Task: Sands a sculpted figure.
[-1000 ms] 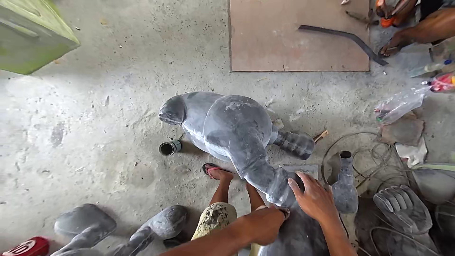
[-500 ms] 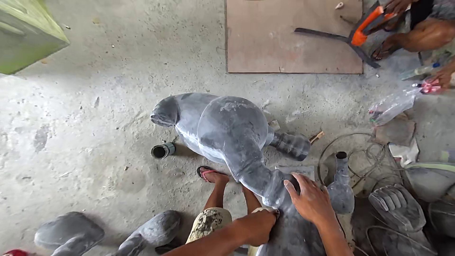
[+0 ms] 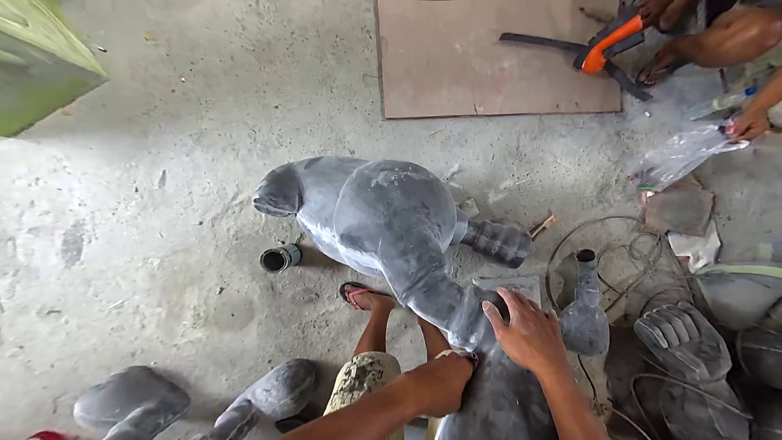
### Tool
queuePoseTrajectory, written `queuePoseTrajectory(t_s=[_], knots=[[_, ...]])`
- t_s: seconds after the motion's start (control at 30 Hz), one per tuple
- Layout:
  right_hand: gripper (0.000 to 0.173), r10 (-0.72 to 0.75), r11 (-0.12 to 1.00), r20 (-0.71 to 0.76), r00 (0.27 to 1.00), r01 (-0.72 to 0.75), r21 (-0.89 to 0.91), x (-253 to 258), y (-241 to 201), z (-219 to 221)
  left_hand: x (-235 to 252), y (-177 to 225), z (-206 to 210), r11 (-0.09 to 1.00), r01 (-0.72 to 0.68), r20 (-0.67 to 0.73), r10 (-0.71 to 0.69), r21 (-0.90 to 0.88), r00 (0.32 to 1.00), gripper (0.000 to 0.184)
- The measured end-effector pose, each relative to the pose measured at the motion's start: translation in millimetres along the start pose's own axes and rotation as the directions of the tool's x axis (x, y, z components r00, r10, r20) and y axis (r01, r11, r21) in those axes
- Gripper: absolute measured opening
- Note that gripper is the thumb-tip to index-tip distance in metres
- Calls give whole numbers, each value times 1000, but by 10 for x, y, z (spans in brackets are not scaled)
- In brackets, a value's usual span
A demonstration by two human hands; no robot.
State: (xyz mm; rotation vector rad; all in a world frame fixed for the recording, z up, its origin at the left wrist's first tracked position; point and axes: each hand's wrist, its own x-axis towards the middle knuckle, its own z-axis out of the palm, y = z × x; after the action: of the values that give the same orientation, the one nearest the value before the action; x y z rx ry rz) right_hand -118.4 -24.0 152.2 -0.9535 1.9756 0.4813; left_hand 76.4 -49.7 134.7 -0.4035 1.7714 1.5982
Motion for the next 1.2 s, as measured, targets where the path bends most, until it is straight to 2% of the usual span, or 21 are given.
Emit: queuePoseTrajectory(t_s=[0.1, 0.2, 0.33, 0.43, 0.5, 0.57, 0.67, 0.83, 0.97, 1.1, 1.2], knots=[[74, 11, 1000, 15, 1000, -11, 1, 0, 3, 48, -154, 147, -109, 1000, 20, 22, -20, 24, 1000, 25], [74, 7, 1000, -3, 1000, -7, 5, -6, -8, 51, 9, -15, 17, 999, 28, 15, -27, -31, 1000, 36], [75, 11, 1000, 0, 1000, -11, -6, 36, -15, 1, -168, 163, -112, 1000, 5, -37, -4, 16, 999, 27], [75, 6, 1000, 13, 1000, -5, -11, -12, -30, 32, 2, -53, 59, 999, -4, -19, 3, -42, 1000, 37], [75, 5, 1000, 1, 1000, -5, -6, -21, -29, 39, -19, -13, 51, 1000, 9, -3, -9, -23, 1000, 40], [74, 10, 1000, -14, 1000, -11, -10, 17, -2, 37, -109, 120, -42, 1000, -13, -21, 14, 16, 1000, 34], [74, 17, 1000, -8, 1000, -17, -20, -59, 23, 156, -62, 22, 83, 999, -44, -6, 44, -18, 999, 31], [74, 11, 1000, -21, 1000, -12, -21, 4, -16, 99, -196, 209, -74, 999, 9, -1, -9, 38, 1000, 29], [73, 8, 1000, -22, 1000, -9, -24, -16, 2, 126, -4, -8, -5, 1000, -16, 59, 16, 3, 998, 29], [73, 5, 1000, -13, 1000, -6, -25, 3, 6, 97, -156, 91, -66, 999, -37, 21, 37, 10, 999, 29], [74, -8, 1000, -27, 1000, 7, -31, -30, 14, 146, 43, -121, 136, 999, 0, 48, 1, -34, 999, 38]])
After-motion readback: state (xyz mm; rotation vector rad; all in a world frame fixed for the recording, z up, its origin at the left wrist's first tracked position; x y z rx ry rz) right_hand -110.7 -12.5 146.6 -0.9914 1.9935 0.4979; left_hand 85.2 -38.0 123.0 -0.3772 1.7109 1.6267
